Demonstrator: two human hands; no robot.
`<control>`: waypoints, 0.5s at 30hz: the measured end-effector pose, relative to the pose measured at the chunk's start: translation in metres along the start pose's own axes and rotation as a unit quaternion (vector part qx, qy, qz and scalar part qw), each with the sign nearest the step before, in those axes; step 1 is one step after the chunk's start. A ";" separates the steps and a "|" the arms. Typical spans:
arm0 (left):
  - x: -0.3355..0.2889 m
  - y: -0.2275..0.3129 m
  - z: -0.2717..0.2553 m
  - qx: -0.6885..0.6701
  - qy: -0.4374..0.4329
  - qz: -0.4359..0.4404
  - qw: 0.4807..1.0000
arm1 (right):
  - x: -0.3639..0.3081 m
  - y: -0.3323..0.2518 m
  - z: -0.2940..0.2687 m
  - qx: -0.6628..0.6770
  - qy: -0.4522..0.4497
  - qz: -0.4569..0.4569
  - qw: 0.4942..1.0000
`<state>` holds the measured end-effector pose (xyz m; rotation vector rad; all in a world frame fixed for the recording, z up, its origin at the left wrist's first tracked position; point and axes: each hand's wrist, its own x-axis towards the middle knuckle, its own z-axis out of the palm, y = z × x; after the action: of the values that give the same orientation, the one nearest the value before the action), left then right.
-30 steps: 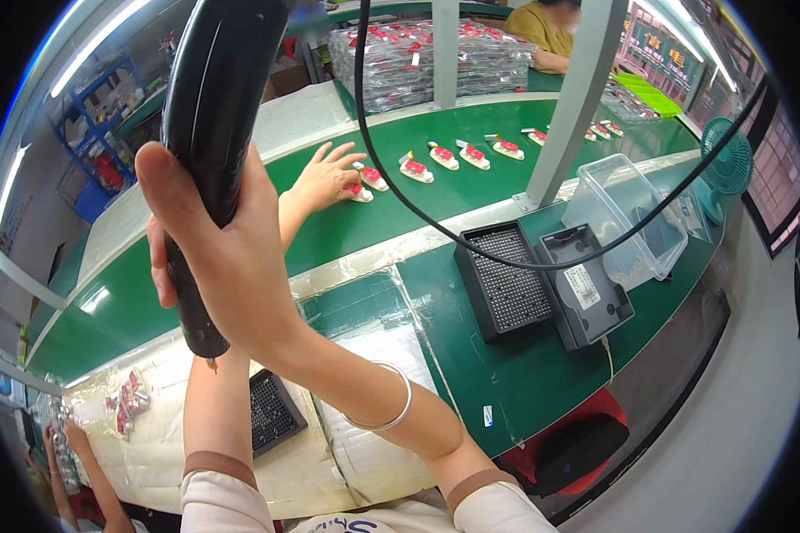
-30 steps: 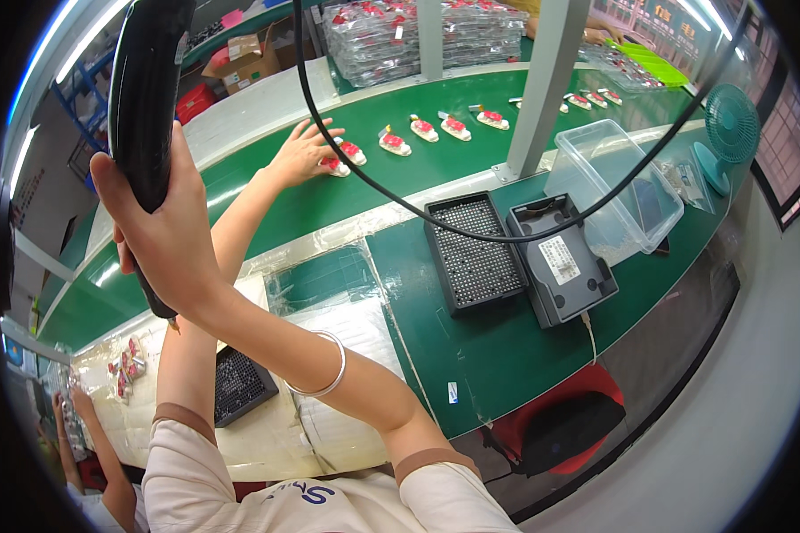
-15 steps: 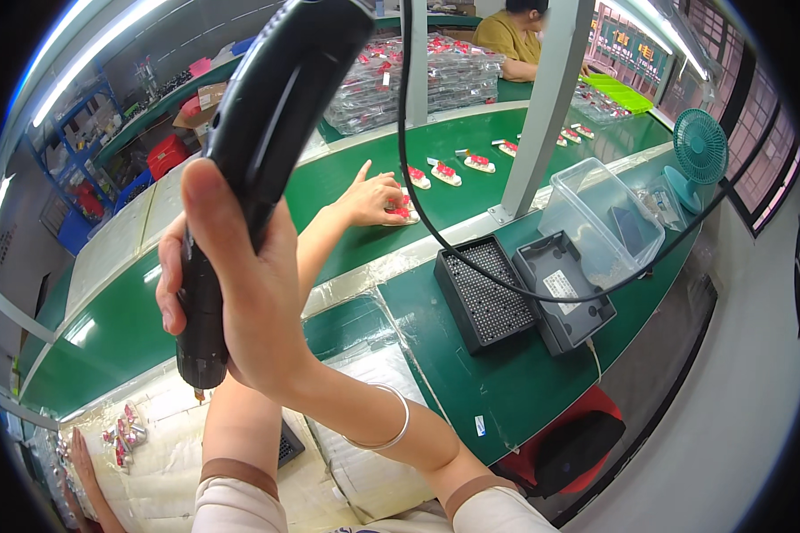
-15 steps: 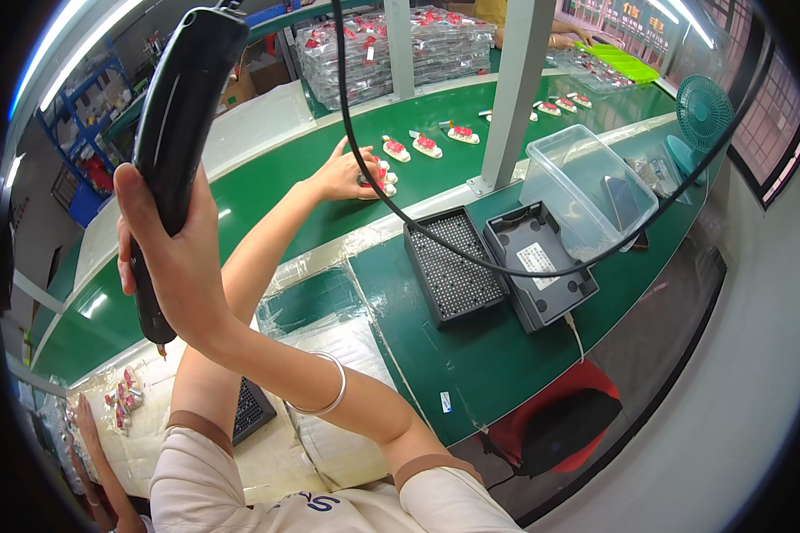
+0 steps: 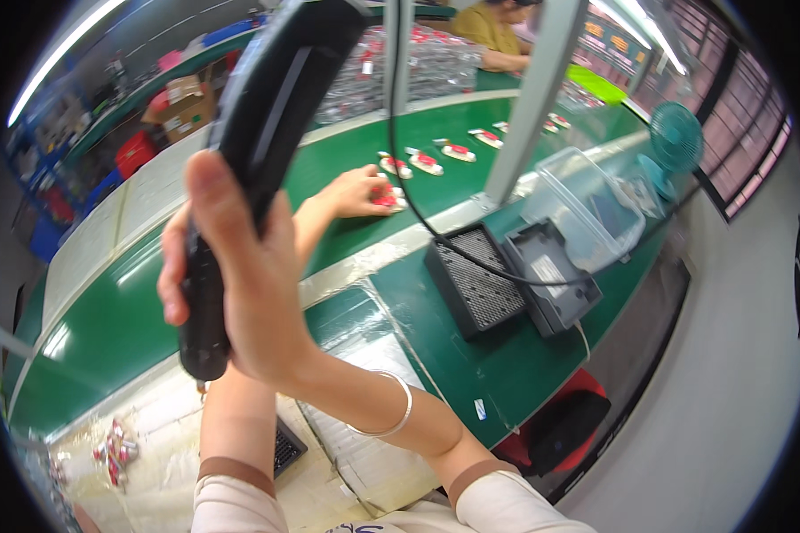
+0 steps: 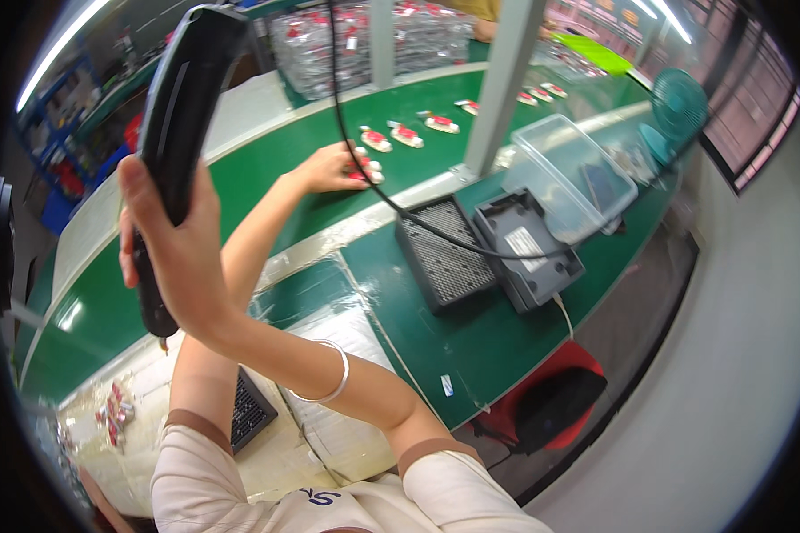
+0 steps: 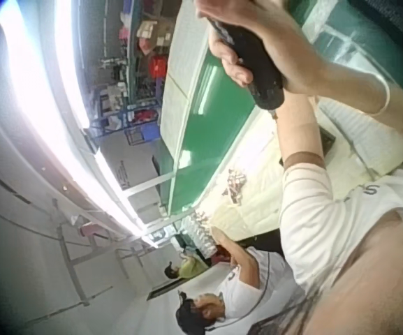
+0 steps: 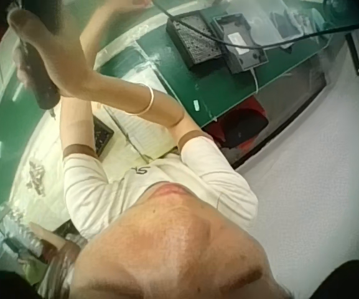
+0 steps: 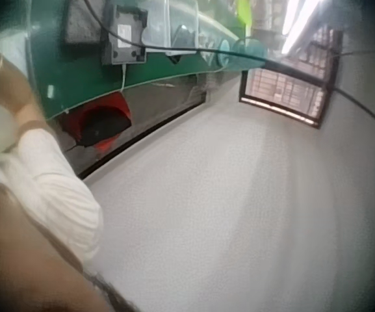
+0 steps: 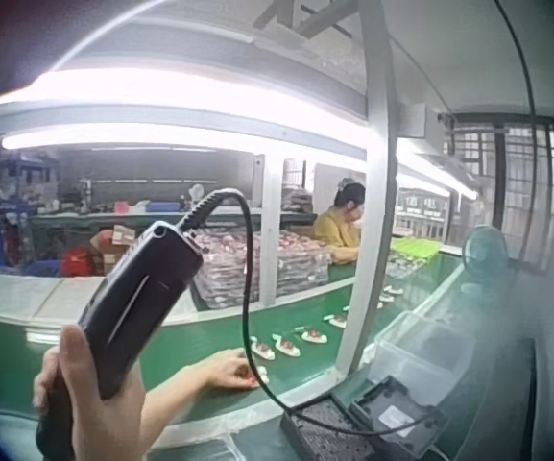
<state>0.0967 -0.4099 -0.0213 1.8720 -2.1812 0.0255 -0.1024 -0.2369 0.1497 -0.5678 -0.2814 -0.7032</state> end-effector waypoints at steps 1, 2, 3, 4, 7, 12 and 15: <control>0.022 0.010 0.018 -0.029 0.013 0.014 0.999 | 0.007 -0.004 -0.013 -0.018 0.014 -0.031 0.999; 0.012 0.021 0.010 -0.023 0.018 -0.019 0.999 | 0.006 -0.006 -0.018 -0.015 0.008 -0.034 0.999; -0.015 0.014 0.001 -0.027 0.074 -0.039 0.996 | 0.002 0.000 -0.006 -0.004 -0.013 -0.022 1.000; -0.003 0.025 0.012 -0.123 0.047 -0.055 0.990 | 0.008 -0.002 -0.023 -0.031 0.009 -0.040 0.999; -0.039 0.033 0.002 -0.131 0.107 -0.050 0.984 | 0.008 0.000 -0.030 -0.056 0.006 -0.043 0.997; -0.195 0.038 -0.028 -0.381 0.143 -0.152 0.901 | -0.004 0.021 -0.011 -0.081 0.001 -0.052 0.995; -0.255 0.119 -0.085 -0.138 0.074 -0.134 0.978 | -0.016 0.015 -0.025 -0.288 -0.083 -0.043 0.953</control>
<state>0.0301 -0.1277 0.0253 1.9152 -1.7211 -0.1757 -0.1026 -0.2342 0.1166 -1.1817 -0.2578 -0.8269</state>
